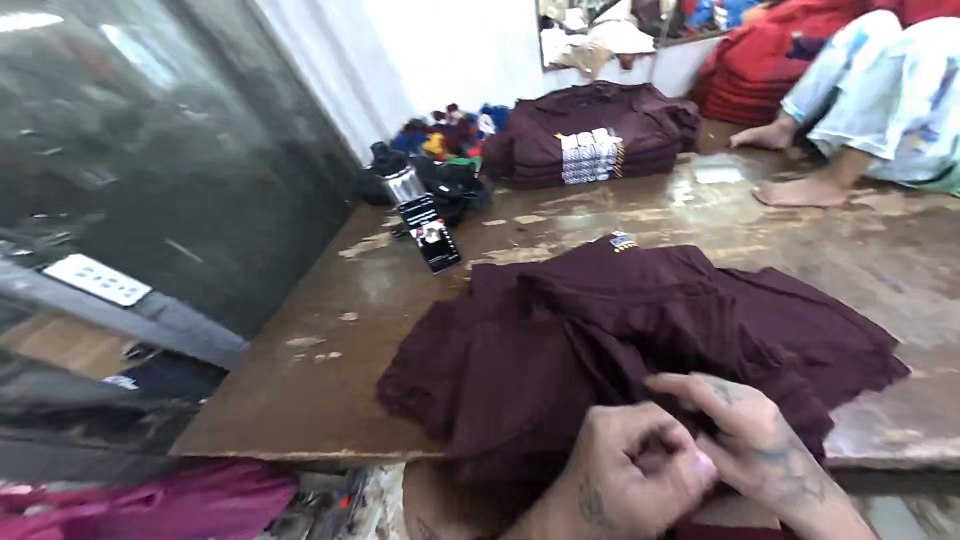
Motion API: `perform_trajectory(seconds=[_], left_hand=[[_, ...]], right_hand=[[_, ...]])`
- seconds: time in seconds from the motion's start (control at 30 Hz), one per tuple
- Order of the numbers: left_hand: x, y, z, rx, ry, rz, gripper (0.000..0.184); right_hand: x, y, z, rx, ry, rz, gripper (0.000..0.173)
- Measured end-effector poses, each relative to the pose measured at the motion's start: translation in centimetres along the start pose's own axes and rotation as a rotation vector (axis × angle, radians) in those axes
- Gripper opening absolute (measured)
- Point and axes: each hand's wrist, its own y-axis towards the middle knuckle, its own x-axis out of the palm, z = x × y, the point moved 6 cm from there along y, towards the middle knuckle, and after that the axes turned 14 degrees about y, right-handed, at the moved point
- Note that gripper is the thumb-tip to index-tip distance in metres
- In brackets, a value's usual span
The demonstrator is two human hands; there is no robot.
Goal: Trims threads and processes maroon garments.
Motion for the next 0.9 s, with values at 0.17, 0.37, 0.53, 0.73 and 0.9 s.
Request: perform_trajectory(seconds=[0.17, 0.37, 0.53, 0.73, 0.9], left_hand=[[-1.0, 0.2, 0.0, 0.072, 0.406, 0.045, 0.035], [0.8, -0.3, 0.5, 0.25, 0.502, 0.046, 0.004], [-0.3, -1.3, 3.0, 0.33, 0.166, -0.196, 0.018], [-0.8, -2.1, 2.4, 0.3, -0.005, -0.433, 0.031], [-2.5, -3.5, -1.1, 0.091, 0.092, -0.195, 0.02]], right_hand=[[-0.7, -1.5, 1.5, 0.161, 0.375, -0.007, 0.029], [-1.0, -1.7, 2.1, 0.186, 0.432, -0.038, 0.034], [-1.0, -0.9, 1.8, 0.177, 0.448, -0.078, 0.034], [-2.7, 2.2, 0.4, -0.081, -0.073, -0.243, 0.023], [-13.7, 3.8, 6.2, 0.128, -0.378, 0.248, 0.031]])
